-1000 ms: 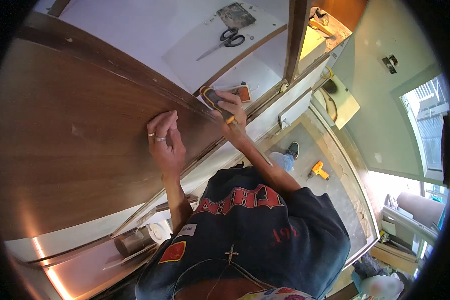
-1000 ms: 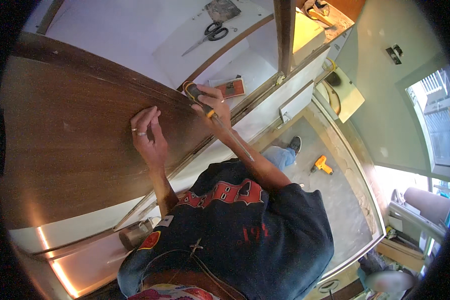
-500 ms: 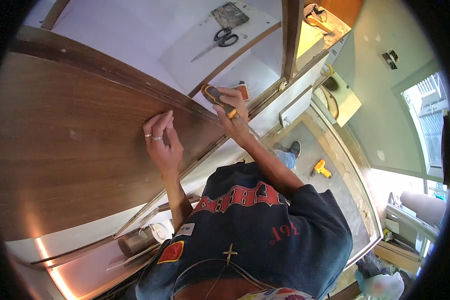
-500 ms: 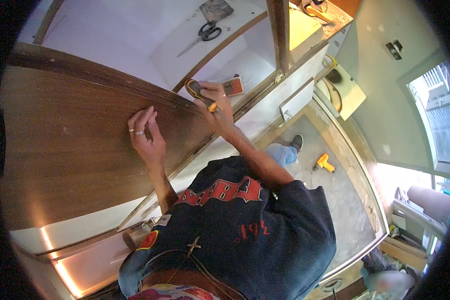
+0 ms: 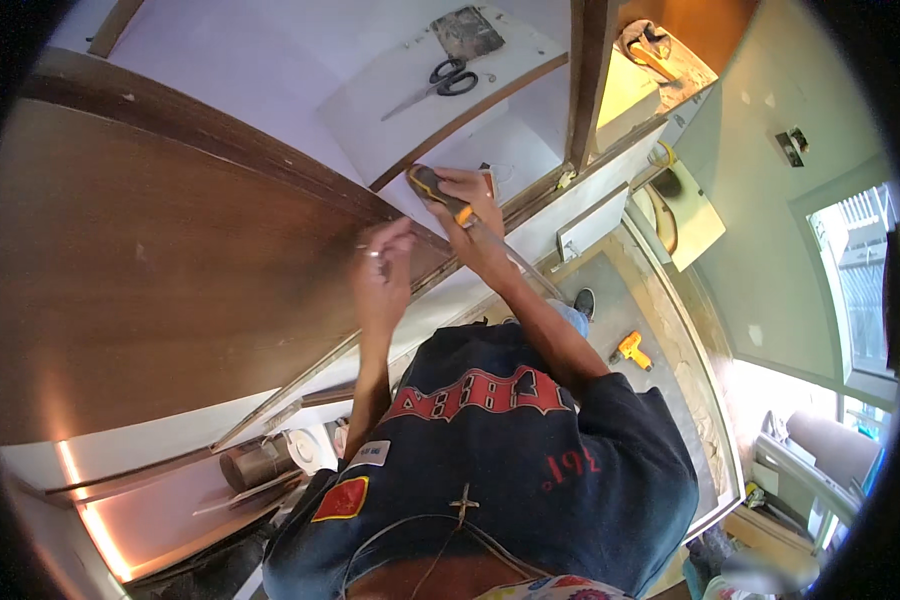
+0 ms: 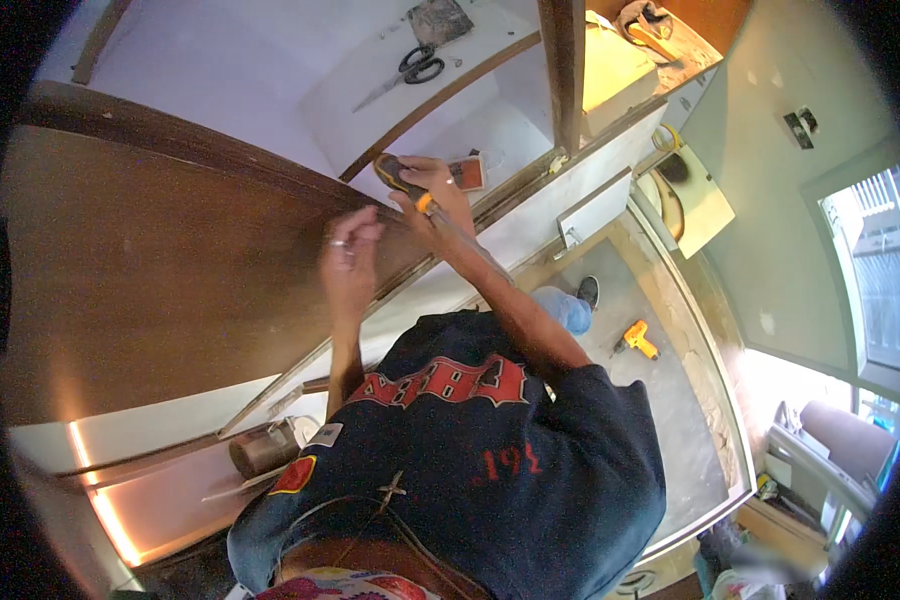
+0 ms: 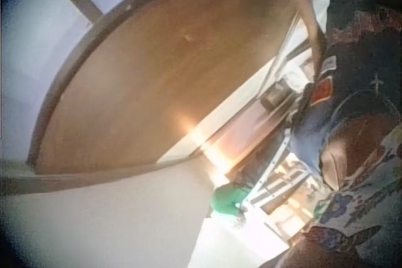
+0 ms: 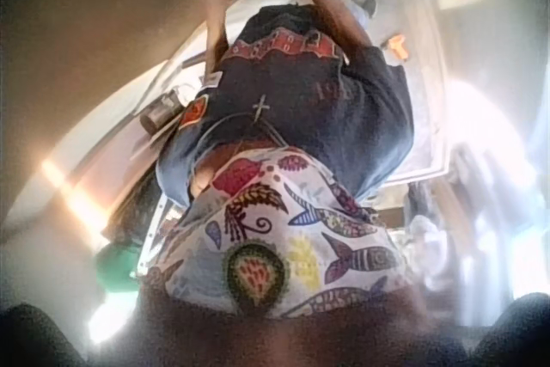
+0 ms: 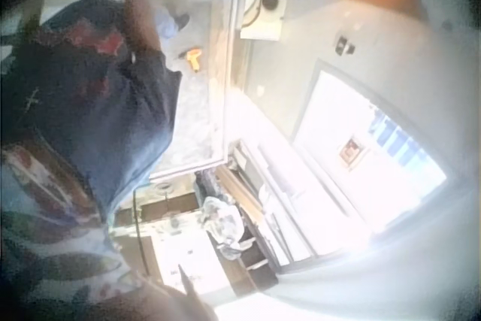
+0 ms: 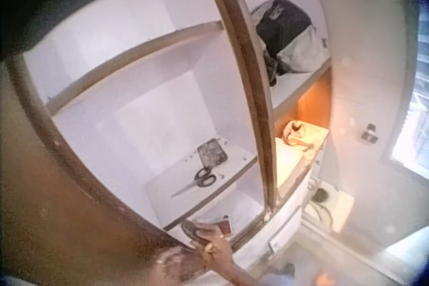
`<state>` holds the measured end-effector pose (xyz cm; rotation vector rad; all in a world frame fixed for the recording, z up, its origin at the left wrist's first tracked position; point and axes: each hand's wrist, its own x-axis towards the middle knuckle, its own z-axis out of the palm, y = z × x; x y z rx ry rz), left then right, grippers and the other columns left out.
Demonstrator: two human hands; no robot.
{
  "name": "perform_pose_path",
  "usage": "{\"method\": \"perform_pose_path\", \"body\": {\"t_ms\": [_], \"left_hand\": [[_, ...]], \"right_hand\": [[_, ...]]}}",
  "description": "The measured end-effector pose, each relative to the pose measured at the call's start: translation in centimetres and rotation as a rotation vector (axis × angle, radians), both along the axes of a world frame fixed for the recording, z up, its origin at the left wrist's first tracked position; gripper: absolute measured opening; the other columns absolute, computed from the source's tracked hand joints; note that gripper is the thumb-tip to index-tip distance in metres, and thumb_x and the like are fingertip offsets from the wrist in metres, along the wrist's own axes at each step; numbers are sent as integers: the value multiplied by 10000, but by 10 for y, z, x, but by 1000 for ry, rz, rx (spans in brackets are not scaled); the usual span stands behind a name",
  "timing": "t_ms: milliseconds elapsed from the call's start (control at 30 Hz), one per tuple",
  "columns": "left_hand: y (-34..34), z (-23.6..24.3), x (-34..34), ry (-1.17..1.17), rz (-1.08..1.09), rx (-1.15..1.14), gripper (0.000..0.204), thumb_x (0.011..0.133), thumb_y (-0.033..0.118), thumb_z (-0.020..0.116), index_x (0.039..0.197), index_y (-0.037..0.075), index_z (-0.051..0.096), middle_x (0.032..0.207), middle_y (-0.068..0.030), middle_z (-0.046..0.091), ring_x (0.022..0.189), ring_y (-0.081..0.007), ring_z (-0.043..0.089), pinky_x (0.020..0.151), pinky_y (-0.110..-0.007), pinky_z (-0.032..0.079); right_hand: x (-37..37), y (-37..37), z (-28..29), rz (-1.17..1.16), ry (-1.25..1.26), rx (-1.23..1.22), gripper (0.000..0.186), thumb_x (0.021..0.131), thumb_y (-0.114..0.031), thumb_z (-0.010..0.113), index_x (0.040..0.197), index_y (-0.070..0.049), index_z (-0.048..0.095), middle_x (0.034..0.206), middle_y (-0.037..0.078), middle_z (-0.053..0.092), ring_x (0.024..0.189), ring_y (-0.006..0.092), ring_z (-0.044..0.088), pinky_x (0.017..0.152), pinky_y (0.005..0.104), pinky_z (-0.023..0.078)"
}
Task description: The person applies a strip of edge banding to the edge of a wooden cabinet shelf. They use a utility knife to trim the excess material and scissors to cut the strip to length. The person then uses a sanding block to smooth the edges of the applied banding.
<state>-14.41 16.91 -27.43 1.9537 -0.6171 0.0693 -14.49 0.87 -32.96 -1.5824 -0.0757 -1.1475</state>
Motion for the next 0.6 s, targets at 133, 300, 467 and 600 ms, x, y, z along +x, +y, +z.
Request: {"method": "perform_pose_path", "body": {"t_ms": [133, 300, 467, 600], "left_hand": [[-31, -41, -2, 532, -110, -293, 329, 1001, 147, 577, 1312, 40, 555, 1256, -137, 596, 1143, -246, 626, 950, -354, 526], [-85, -30, 8, 730, -21, -772, 437, 1013, 159, 530, 1410, 13, 422, 1405, -180, 503, 1263, -308, 545, 1076, -426, 458], [-104, -17, 25, 687, -36, -1176, 462, 989, 164, 570, 1404, 7, 441, 1419, -172, 496, 1304, -309, 515, 1101, -425, 439], [-107, -15, 30, 650, -22, -1256, 448, 976, 152, 571, 1377, -23, 471, 1405, -168, 519, 1331, -305, 490, 1132, -411, 407]], "right_hand": [[-21, -36, -17, -30, 103, 17, 294, 879, -36, 704, 1115, -32, 530, 1193, 185, 613, 1066, 327, 621, 894, 385, 506], [-43, -98, -72, 78, 787, -89, 323, 917, -218, 676, 1114, -13, 524, 991, 232, 657, 943, 395, 653, 803, 441, 520], [-42, -133, -152, 221, 912, -350, 388, 891, -336, 615, 1085, -16, 515, 895, 251, 676, 855, 467, 653, 743, 537, 523], [-13, -147, -166, 279, 944, -438, 464, 865, -387, 658, 1126, -28, 524, 904, 232, 685, 882, 445, 660, 776, 524, 522]]}}
